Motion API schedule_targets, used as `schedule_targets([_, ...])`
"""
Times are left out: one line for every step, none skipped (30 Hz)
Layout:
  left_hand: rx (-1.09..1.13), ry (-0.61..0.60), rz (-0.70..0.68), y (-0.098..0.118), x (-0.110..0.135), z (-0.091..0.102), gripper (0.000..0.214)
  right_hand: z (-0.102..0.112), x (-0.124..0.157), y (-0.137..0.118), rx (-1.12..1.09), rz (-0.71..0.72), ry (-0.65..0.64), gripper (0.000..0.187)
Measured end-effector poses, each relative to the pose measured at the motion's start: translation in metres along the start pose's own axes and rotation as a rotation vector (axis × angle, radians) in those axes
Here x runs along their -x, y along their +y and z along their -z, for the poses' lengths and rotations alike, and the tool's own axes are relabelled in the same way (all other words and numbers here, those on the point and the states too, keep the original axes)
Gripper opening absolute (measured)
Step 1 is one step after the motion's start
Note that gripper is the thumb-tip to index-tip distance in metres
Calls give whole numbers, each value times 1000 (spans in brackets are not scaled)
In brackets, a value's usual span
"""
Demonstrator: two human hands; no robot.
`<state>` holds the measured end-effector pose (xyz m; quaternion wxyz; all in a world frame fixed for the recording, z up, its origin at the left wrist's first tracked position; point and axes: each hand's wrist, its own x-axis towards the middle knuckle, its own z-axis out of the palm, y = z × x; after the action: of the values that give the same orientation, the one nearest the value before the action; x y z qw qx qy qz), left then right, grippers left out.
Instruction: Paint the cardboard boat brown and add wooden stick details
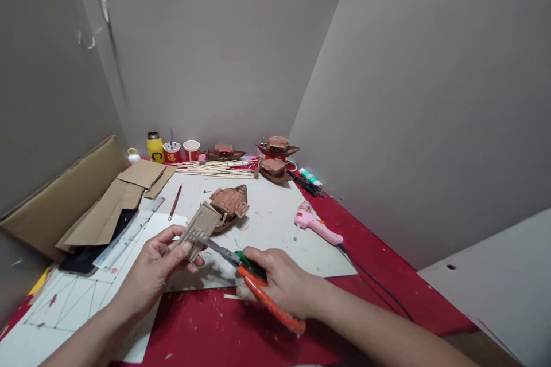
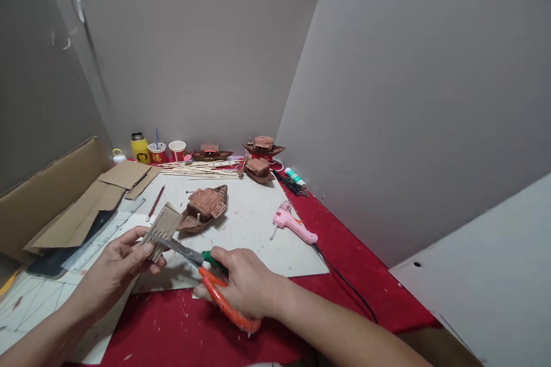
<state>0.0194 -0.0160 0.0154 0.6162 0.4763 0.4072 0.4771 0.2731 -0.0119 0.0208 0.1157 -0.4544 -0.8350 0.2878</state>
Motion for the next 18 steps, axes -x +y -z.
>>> schedule_targets([-5,-9,1,-1,0,0,28,0,0,1,-3,-10,-4,31])
schedule_targets([-11,-15,3,-1,0,1,27,-1,0,2,-9,-17,-9,31])
schedule_targets([-16,-19,7,-2,-1,2,26,-1,0,3,-19,-21,-14,31])
schedule_targets([-21,-20,14,-2,-1,3,25,-1,0,4,-31,-20,-18,31])
schedule_targets([-25,-20,24,-3,-1,3,25,-1,0,5,-41,-16,-19,31])
schedule_targets([-27,-22,35,-3,-1,4,24,-1,0,5,-50,-12,-17,32])
schedule_targets([-27,-25,47,-4,-1,5,24,-1,0,6,-57,-9,-13,33])
schedule_targets([-26,-27,58,-4,0,5,24,-1,1,7,-63,-9,-12,33])
schedule_targets([-20,-29,70,-5,0,5,24,0,1,8,-68,-13,-12,33])
schedule_targets([-11,-27,81,-6,1,5,24,0,2,9,-71,-17,-12,34])
schedule_targets([2,-22,94,-7,2,4,24,0,2,10,-72,-19,-9,35])
schedule_targets([16,-16,108,-8,3,4,24,1,2,11,-73,-21,-7,35])
schedule_targets([31,-12,126,-9,4,3,25,1,3,12,-73,-21,-7,36])
schedule_targets([43,-9,143,-10,5,3,25,1,3,12,-72,-20,-9,37])
schedule_targets([49,-9,158,-11,6,3,25,1,3,12,-72,-17,-10,39])
schedule_targets([52,-11,172,-12,7,3,24,1,4,12,-72,-14,-16,40])
schedule_targets([54,-10,182,-13,7,2,24,1,4,13,-72,-15,-22,42])
schedule_targets([58,-1,186,-14,8,2,23,1,4,13,-70,-18,-30,42])
